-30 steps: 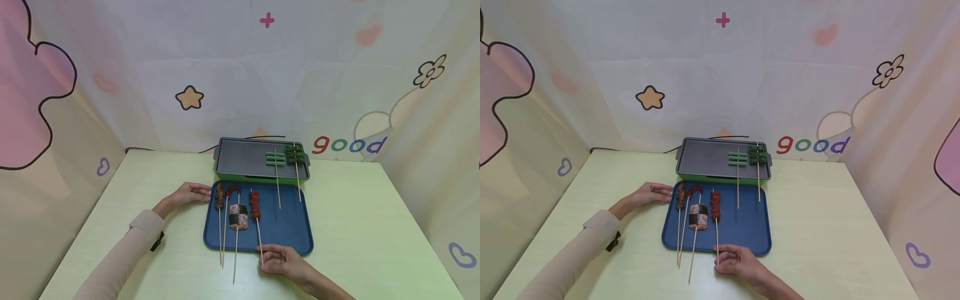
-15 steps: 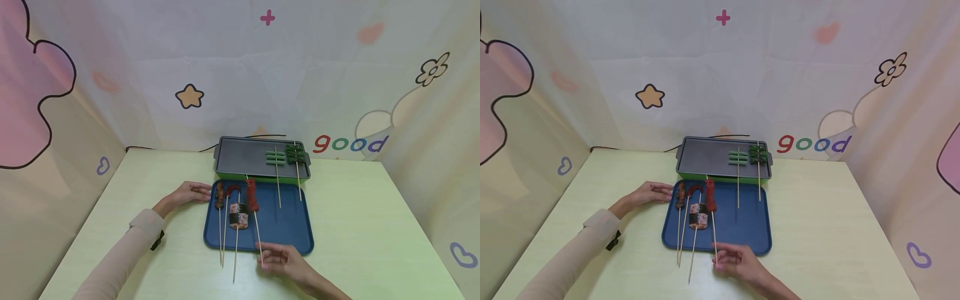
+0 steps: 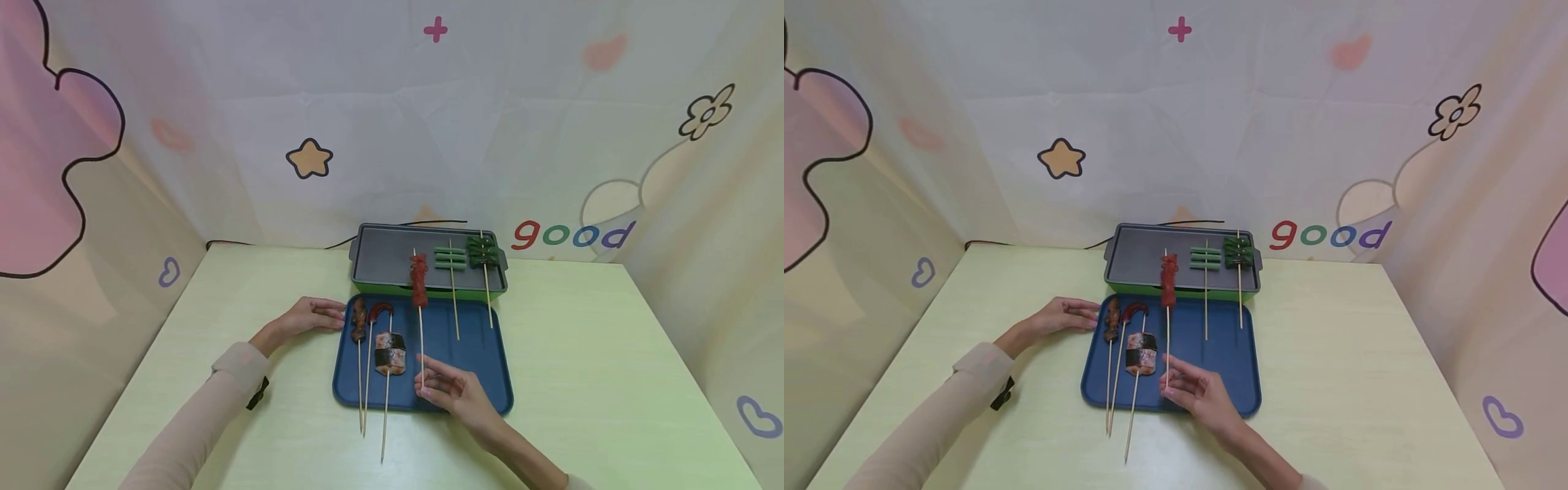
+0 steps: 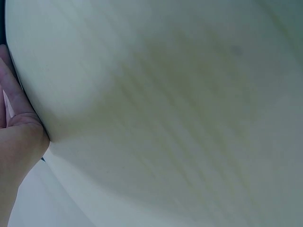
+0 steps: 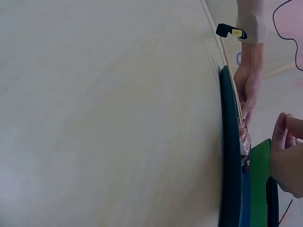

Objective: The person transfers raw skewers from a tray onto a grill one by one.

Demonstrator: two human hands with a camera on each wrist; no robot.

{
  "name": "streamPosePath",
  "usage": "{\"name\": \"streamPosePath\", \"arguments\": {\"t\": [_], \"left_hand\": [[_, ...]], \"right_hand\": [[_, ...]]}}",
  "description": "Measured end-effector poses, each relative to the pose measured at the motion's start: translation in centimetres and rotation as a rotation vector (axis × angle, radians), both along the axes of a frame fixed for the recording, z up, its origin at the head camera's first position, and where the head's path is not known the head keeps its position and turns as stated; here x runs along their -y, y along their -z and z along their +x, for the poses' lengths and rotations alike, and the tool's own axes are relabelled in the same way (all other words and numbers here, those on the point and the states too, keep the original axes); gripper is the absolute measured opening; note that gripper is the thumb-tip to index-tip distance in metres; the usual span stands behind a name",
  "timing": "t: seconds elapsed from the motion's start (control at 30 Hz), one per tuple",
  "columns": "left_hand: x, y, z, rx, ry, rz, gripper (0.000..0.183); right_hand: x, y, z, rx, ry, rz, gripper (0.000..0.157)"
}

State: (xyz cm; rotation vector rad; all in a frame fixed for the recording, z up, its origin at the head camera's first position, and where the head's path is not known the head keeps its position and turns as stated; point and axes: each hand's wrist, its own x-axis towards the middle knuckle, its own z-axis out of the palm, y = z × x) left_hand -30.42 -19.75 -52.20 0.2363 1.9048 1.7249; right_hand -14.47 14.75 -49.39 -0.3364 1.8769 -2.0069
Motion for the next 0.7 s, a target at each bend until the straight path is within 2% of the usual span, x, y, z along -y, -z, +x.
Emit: {"name": "streamPosePath", "arguments": {"t": [0.13, 0.43, 0.6, 0.7], "left_hand": [[0.1, 0.1, 0.0, -0.004, -0.006, -0.003, 0.049], [0.0, 0.4, 0.1, 0.004, -0.009, -0.019, 0.049], [0.1, 0.3, 0.0, -0.006, -0.011, -0.024, 0.049], [0.1, 0.2, -0.1, -0.018, -0.005, -0.022, 0.049]], "right_hand": [[0.8, -0.1, -1.3, -0.01, 0.045, 0.013, 0.064], [2.7, 0.7, -3.7, 0.056, 0.155, 0.042, 0.059], [3.2, 1.1, -4.9, 0.063, 0.217, 0.0, 0.056], [3.3, 1.1, -5.5, 0.1, 0.237, -0.059, 0.055]]}}
